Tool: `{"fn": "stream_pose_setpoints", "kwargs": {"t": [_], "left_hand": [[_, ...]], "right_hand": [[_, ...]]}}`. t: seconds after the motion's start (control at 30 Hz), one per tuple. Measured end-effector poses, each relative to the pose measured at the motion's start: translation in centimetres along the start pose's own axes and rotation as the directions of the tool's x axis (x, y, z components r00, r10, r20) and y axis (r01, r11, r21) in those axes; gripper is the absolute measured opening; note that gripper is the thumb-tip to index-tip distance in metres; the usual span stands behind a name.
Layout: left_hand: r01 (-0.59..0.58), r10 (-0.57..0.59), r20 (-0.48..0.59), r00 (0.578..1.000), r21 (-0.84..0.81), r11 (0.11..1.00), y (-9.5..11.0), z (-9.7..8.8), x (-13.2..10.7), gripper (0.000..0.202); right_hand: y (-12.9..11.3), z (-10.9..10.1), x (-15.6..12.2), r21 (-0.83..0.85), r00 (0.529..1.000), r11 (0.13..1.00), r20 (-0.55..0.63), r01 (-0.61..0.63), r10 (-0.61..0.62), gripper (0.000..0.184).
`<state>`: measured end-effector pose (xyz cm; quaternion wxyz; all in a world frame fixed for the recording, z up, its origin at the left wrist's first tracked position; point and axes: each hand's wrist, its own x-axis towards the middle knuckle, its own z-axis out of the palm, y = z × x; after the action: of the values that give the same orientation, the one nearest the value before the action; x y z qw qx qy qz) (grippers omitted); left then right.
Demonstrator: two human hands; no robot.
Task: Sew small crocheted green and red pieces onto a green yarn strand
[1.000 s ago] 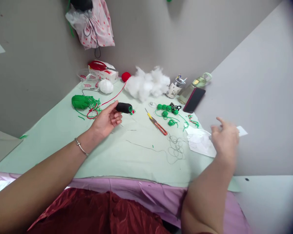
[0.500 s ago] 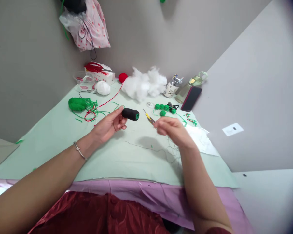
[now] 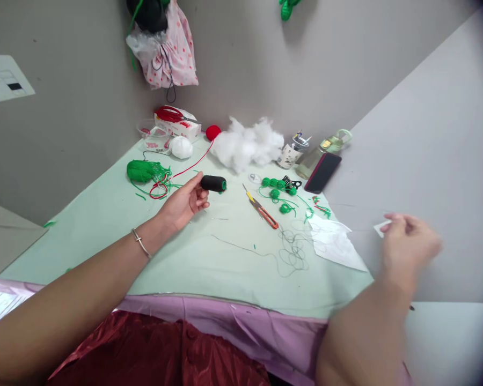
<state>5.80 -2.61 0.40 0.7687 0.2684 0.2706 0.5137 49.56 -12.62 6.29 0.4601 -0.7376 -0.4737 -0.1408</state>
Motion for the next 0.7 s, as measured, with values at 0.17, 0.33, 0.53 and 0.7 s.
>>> {"fn": "stream_pose_setpoints", "kwargs": {"t": [0.17, 0.33, 0.53, 0.7], "left_hand": [[0.005, -0.005, 0.024, 1.000, 0.010, 1.000, 0.0, 0.2, -0.2, 0.028], [0.091, -0.104, 0.153, 0.983, 0.090, 0.992, -0.3, 1.0, -0.8, 0.034], [0.116, -0.158, 0.235, 0.959, 0.183, 0.976, -0.4, 1.1, -1.1, 0.042], [0.091, -0.112, 0.133, 0.985, 0.160, 0.983, -0.4, 0.9, -0.8, 0.035]], "right_hand": [[-1.0, -0.5, 0.3, -0.239, 0.983, 0.962, 0.157, 0.131, -0.094, 0.024], [-11.2, 2.8, -2.6, 0.323, 0.919, 0.941, 0.331, 0.102, -0.213, 0.019], [-18.0, 8.6, -8.2, 0.519, 0.216, 0.808, 0.854, -0.277, -0.474, 0.060], [-15.1, 7.3, -6.6, 0.601, 0.491, 0.734, 0.766, -0.317, -0.415, 0.028]]}}
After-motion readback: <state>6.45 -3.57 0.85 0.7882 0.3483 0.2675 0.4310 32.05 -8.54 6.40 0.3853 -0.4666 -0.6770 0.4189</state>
